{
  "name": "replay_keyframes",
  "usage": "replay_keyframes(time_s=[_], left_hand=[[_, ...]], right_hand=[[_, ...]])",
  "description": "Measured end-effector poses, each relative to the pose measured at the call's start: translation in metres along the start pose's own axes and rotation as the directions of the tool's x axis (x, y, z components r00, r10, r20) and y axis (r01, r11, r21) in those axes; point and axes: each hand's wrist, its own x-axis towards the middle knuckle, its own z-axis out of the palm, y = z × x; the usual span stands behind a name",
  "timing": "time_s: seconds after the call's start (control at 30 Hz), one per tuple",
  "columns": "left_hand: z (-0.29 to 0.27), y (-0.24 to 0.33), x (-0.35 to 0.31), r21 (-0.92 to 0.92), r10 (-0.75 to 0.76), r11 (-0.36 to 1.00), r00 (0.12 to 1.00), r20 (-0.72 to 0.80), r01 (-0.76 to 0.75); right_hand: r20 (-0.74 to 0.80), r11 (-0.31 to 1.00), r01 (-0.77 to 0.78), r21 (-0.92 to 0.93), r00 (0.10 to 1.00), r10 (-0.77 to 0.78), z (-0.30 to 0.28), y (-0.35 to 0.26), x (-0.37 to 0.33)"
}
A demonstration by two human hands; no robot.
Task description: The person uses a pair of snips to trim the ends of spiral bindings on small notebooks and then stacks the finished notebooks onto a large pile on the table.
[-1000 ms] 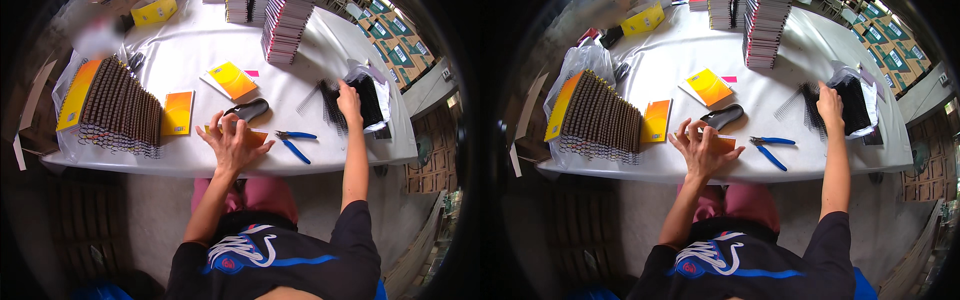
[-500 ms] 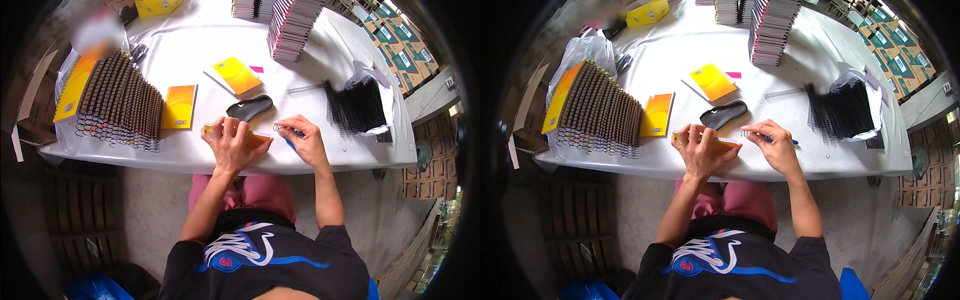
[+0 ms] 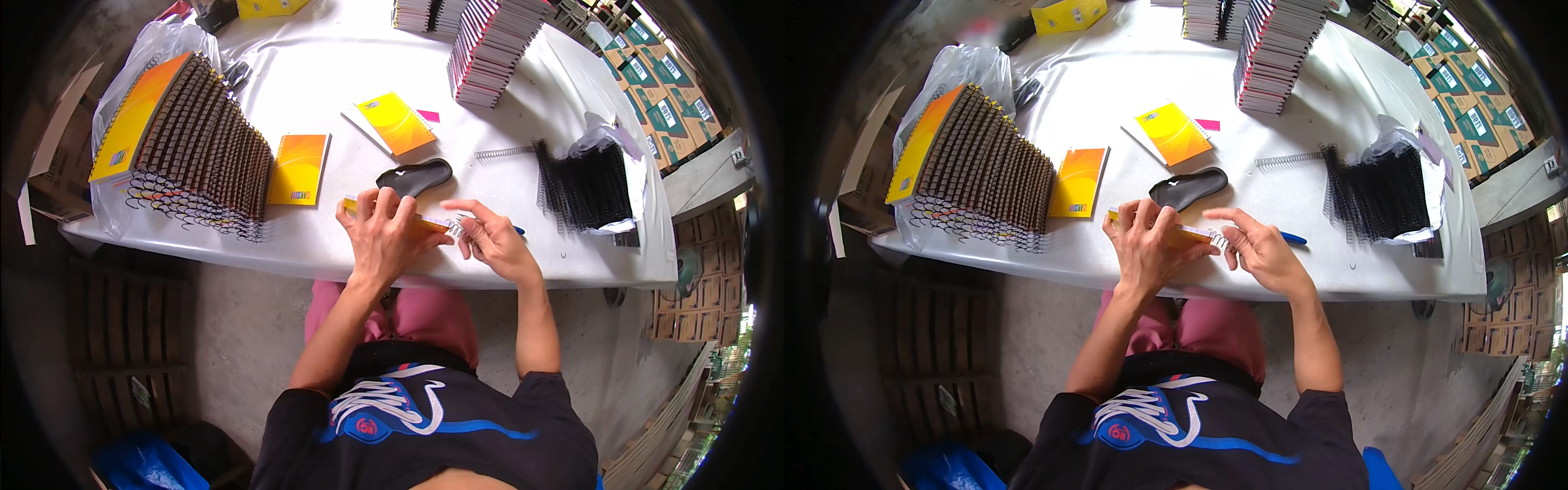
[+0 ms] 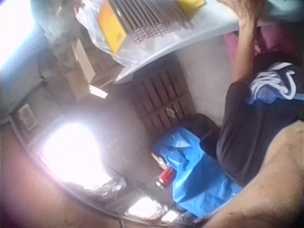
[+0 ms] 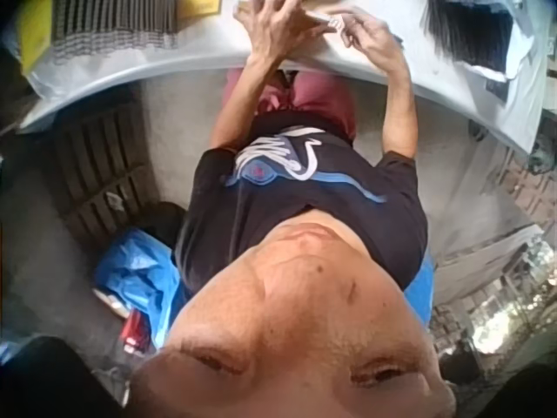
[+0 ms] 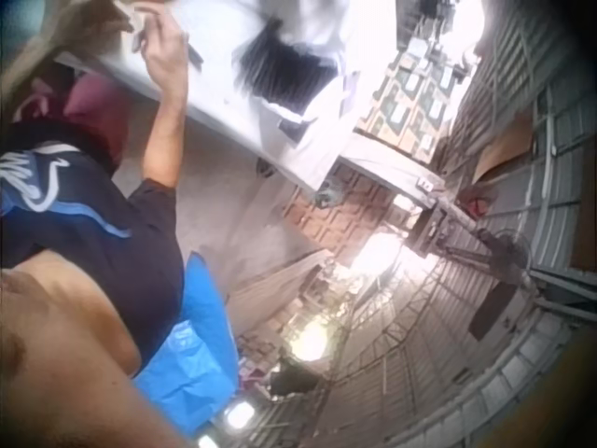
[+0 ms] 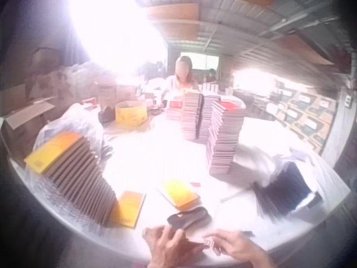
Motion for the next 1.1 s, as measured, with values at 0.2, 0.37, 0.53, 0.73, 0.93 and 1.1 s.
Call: replay_keyframes(time_s=[0.2,0.37,0.53,0.73,0.93,1.1], left_hand=[[-0.002,-0.003,-0.002,-0.050,0.028,0.998,0.999,-0.038,-0.029],[-0.003,-0.008,-0.003,-0.084,0.008,0.996,0.999,0.041,-0.004],[-0.015,-0.014,-0.003,-0.207,-0.002,0.978,0.999,0.045,0.011],[-0.016,-0.011,0.000,-0.226,0.014,0.974,0.999,0.033,-0.006],[-0.016,-0.013,-0.002,-0.229,-0.010,0.973,1.000,0.022,0.015],[-0.017,-0.013,-0.001,-0.264,-0.035,0.963,0.995,0.088,0.057]], right_hand=[[-0.049,0.907,0.223,-0.357,0.965,-0.256,0.006,-0.002,-0.007],[0.147,0.945,-0.020,-0.325,0.987,0.072,-0.007,-0.011,0.008],[0.221,0.569,0.489,-0.660,0.851,-0.476,-0.013,0.000,0.072],[0.118,0.675,0.451,-0.584,0.870,-0.479,-0.012,0.028,0.104],[0.089,0.700,0.445,0.558,0.807,-0.583,-0.018,0.040,0.054],[0.025,0.927,0.374,0.019,0.927,-0.375,-0.018,0.036,0.045]])
